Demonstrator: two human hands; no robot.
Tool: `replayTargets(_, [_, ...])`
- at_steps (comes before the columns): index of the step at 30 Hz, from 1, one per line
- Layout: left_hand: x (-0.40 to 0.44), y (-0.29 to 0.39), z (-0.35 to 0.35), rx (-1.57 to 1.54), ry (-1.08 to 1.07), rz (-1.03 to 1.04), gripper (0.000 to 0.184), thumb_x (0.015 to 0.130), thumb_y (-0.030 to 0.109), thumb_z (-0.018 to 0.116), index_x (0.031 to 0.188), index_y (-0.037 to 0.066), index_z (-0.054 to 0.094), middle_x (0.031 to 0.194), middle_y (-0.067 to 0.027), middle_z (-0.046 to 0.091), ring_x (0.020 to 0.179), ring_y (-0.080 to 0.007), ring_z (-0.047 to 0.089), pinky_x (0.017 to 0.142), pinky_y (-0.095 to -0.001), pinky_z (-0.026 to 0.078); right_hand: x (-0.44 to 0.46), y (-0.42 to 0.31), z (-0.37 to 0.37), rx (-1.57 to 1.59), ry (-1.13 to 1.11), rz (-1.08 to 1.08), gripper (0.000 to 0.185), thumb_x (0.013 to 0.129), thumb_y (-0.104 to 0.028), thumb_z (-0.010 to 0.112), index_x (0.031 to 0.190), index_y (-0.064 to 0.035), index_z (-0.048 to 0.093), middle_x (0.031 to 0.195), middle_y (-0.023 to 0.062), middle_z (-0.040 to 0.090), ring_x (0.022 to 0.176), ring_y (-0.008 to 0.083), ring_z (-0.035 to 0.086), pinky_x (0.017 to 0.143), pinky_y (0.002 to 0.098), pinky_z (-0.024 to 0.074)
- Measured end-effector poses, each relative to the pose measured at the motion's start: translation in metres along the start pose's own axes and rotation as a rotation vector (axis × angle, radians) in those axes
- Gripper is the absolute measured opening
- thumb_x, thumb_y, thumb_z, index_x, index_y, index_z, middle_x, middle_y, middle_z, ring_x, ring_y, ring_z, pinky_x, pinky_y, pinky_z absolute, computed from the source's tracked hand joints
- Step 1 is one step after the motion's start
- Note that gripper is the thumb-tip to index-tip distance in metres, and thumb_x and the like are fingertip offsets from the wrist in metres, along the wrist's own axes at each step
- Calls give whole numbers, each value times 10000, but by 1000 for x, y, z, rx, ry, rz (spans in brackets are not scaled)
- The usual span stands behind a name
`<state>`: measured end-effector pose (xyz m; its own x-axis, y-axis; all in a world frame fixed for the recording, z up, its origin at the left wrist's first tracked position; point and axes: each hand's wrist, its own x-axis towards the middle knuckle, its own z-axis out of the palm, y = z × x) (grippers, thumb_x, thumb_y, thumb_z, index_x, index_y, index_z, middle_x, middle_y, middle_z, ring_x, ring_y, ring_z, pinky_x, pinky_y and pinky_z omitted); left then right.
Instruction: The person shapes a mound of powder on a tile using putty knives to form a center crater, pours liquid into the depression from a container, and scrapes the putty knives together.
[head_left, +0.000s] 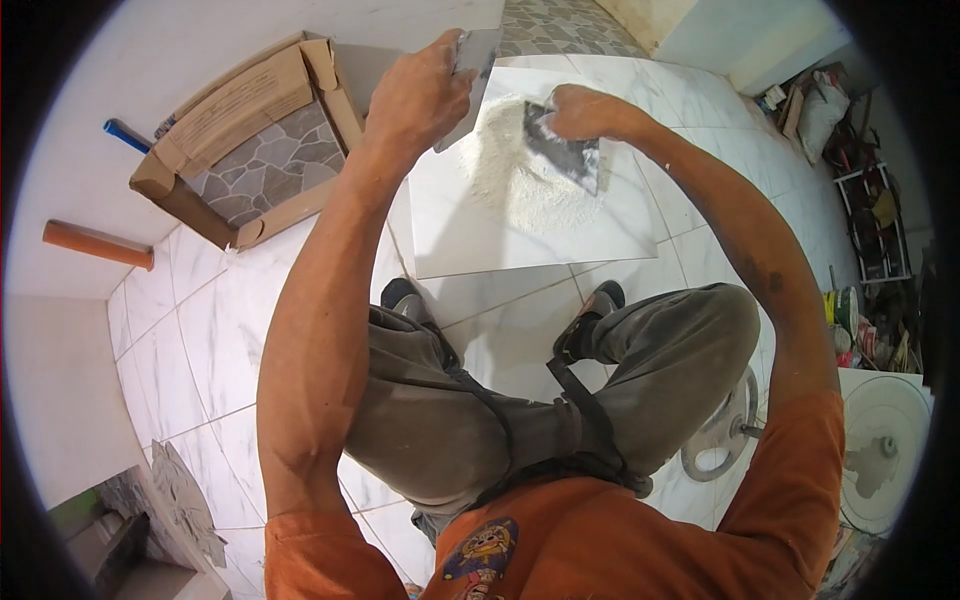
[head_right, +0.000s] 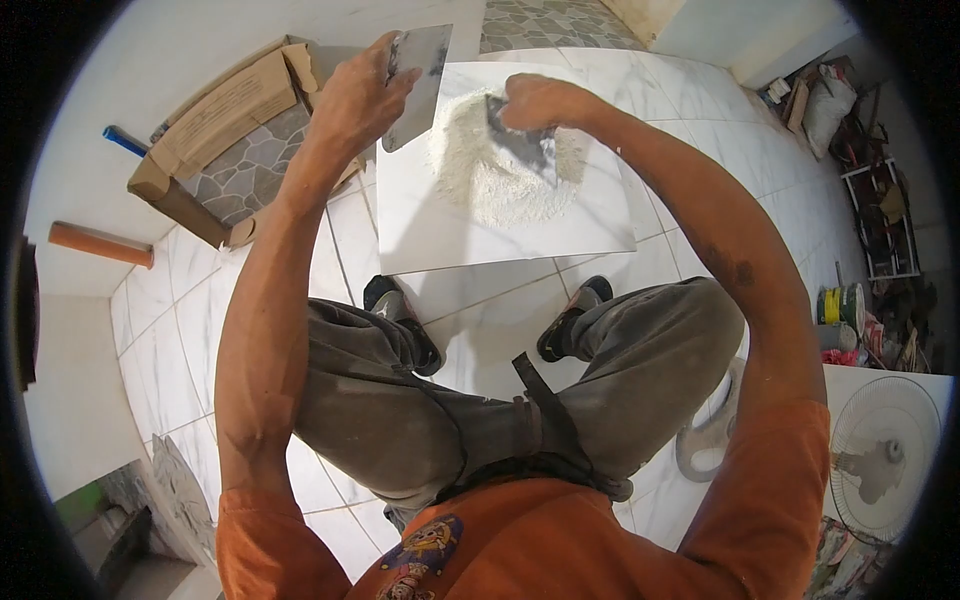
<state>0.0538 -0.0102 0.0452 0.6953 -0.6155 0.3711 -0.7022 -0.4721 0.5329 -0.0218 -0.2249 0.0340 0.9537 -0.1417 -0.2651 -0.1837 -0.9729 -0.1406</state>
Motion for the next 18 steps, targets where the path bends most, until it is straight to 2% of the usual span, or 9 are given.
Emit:
replayTargets(2, [0,-2,0,2,-3,-9,459,888,242,589,1254,-21,497,928,-273,654,873,-418,643,800,-473,485,13,18,2,-126,40,8,332,689,-176,527,767,125,642,860,301,635,824,347,645,745,415,495])
replayTargets(6, [1,-3,-2,15,-9,-21,464,888,241,590,1258,-21,493,923,-271,655,871,-414,645,801,-472,487,9,33,13,-254,66,-116,294,667,-163,547,782,88,649,883,278,639,860,373,636,787,419,505])
replayTargets(10, [0,-4,2,-23,58,-2,432,834,165,580,1240,29,524,879,-259,652,829,-433,621,784,-481,491,4,19,26,-236,-32,-152,307,660,-138,553,833,102,637,935,283,637,861,379,638,780,424,502])
replayTargets(14, [1,-3,2,19,17,11,457,887,236,592,1251,-24,495,902,-272,655,856,-410,649,779,-468,493,2,-1,16,-110,-222,-77,314,759,-173,565,915,97,607,1003,283,606,985,378,592,866,417,453])
replayTargets(17, [1,-4,3,20,22,29,452,888,234,593,1247,-23,498,897,-272,657,847,-408,652,776,-468,495,3,3,11,-53,23,-140,320,723,-157,539,879,110,622,912,286,634,878,358,630,765,411,491])
replayTargets(18, [1,-5,3,20,22,37,450,888,234,593,1246,-22,500,895,-271,657,844,-407,654,774,-468,496,12,9,14,-89,29,-131,303,723,-136,542,903,92,629,912,276,637,886,371,629,779,414,491])
